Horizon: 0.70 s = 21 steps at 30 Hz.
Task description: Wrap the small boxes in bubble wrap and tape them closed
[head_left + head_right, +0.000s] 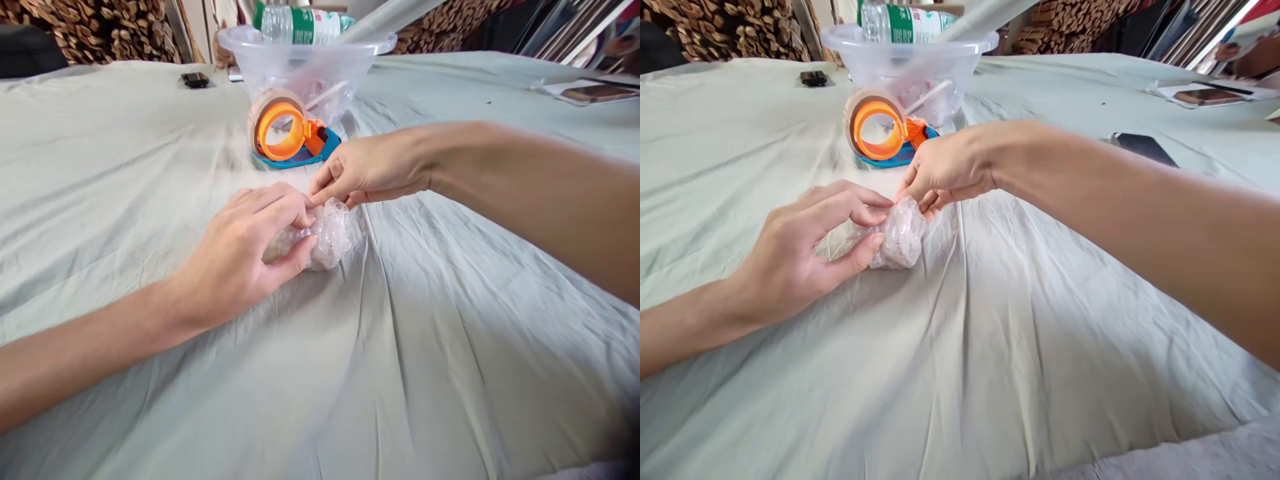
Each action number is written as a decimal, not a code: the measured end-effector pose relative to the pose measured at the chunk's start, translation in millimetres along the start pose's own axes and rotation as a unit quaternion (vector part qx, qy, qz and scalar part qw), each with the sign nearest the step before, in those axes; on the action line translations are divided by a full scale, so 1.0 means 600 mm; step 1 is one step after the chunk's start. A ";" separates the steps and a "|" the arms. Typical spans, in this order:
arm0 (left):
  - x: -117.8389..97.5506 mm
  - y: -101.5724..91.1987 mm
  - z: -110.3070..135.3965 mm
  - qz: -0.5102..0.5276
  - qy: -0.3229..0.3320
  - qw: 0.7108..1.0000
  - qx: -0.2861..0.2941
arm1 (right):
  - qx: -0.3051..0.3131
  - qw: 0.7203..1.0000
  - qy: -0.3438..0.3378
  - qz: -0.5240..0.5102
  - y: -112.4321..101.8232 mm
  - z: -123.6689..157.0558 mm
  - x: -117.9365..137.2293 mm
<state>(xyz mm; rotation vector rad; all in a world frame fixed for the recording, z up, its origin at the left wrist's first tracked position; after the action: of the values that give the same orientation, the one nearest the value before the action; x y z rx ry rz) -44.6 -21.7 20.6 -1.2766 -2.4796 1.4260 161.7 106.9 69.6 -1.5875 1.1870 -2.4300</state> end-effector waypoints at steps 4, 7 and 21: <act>0.000 -0.001 0.003 -0.003 0.004 1.000 0.012 | 0.018 0.994 0.103 0.011 0.001 -0.023 0.020; -0.001 0.002 0.007 0.014 0.009 1.000 0.009 | 0.033 0.990 0.127 0.057 0.004 -0.032 0.035; 0.002 0.012 0.012 0.050 -0.017 0.999 0.007 | 0.101 0.982 0.105 0.123 0.007 -0.045 0.045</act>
<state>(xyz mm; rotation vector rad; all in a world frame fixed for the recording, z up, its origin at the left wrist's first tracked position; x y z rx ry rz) -43.2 -24.2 10.7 -1.4033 -2.4551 1.4956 125.8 109.2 82.7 -1.0853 1.0463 -2.5032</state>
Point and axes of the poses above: each hand's wrist, its own z-axis away from the middle knuckle, its own y-axis out of the palm, x = y × z, the point moved 1 cm from there along -z, towards the middle knuckle, and after that the axes turned 10 degrees about -y, right-handed, at the moved point
